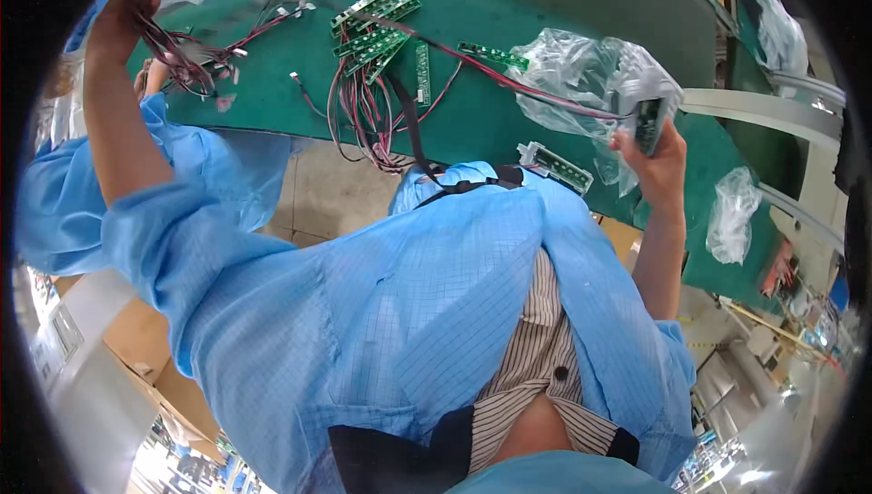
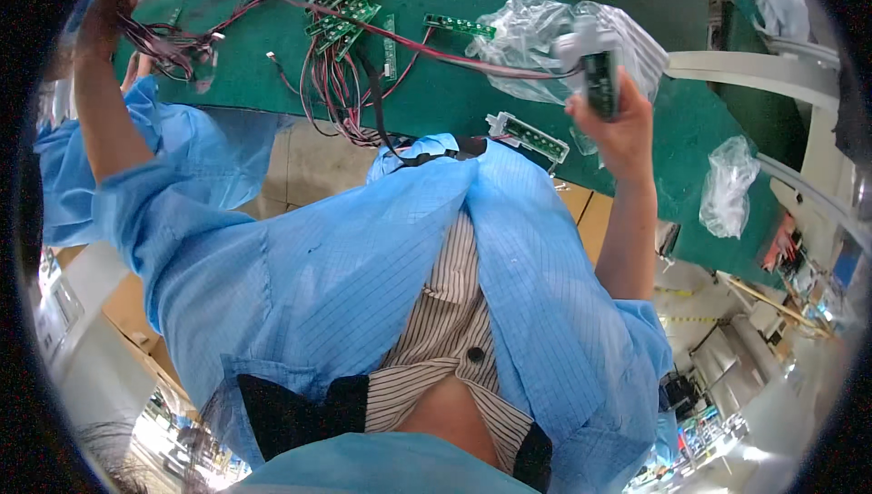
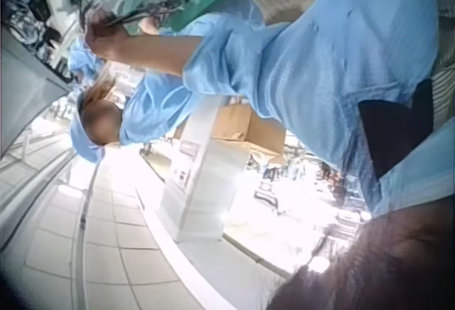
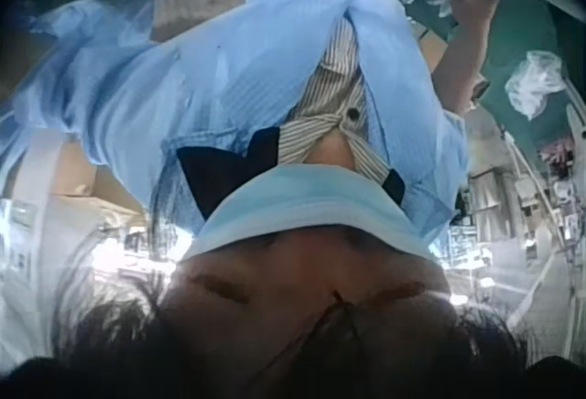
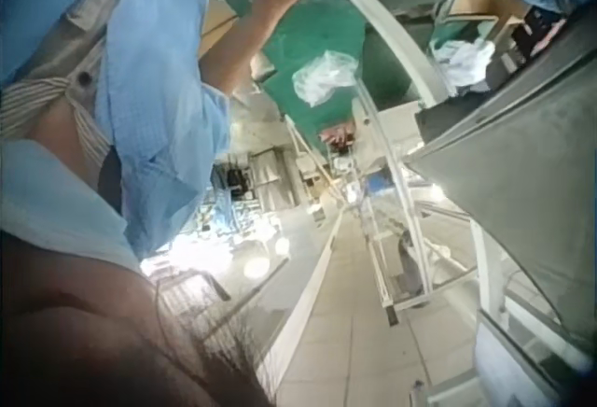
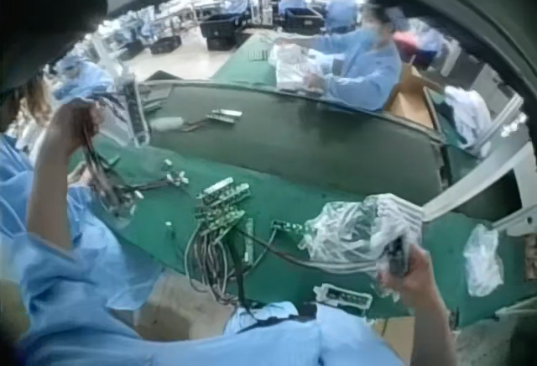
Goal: Packaging printed circuit boards into individual plastic protective sleeves.
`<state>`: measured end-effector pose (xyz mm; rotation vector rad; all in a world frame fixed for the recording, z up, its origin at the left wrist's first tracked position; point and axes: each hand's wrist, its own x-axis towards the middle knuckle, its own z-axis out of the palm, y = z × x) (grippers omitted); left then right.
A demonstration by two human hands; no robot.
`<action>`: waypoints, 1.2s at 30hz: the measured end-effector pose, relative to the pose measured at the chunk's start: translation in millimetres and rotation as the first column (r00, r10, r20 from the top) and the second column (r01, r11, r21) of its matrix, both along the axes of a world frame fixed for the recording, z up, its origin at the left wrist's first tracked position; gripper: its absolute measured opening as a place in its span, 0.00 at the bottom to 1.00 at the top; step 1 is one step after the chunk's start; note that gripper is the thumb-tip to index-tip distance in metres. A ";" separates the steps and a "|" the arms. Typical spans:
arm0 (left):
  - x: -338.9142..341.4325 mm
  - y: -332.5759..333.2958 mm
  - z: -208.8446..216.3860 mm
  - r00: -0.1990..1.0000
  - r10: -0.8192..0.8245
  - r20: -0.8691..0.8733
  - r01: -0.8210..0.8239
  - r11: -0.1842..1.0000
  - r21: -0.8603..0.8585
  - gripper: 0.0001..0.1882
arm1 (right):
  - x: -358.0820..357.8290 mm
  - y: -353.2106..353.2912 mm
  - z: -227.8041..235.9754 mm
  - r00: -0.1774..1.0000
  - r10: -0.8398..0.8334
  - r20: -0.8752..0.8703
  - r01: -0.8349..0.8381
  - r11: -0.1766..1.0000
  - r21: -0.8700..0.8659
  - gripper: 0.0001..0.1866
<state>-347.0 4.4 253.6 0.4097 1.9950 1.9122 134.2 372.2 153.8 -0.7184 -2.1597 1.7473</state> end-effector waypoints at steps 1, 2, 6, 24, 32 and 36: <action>-44.8 -27.8 -8.7 0.976 -0.138 0.170 0.102 0.974 0.204 0.05 | 0.8 -1.8 1.9 1.000 0.005 -0.003 -0.005 1.000 -0.006 0.12; -81.4 -43.9 -20.3 0.812 -0.485 0.325 0.298 0.823 0.484 0.06 | 7.1 -1.0 6.3 0.997 -0.069 0.029 0.069 0.997 -0.022 0.12; -89.2 -28.6 -33.5 0.977 0.083 0.194 -0.080 0.996 -0.023 0.05 | 32.1 1.3 9.7 0.983 -0.116 0.143 0.129 0.988 -0.084 0.11; 27.5 -54.6 -235.5 0.995 0.000 -0.104 -0.101 0.243 -0.965 0.15 | 62.0 28.3 23.7 0.982 0.041 -0.183 -0.103 0.933 -0.345 0.24; 95.1 10.4 -208.4 0.939 -0.278 -0.204 -0.283 -0.281 -0.917 0.14 | 71.4 51.1 14.0 0.993 0.022 -0.118 -0.069 0.910 -0.409 0.25; 189.7 111.4 -189.4 0.647 -0.533 -0.545 -0.357 0.420 -0.835 0.12 | 78.7 57.0 9.3 0.990 -0.038 -0.133 -0.021 0.909 -0.415 0.23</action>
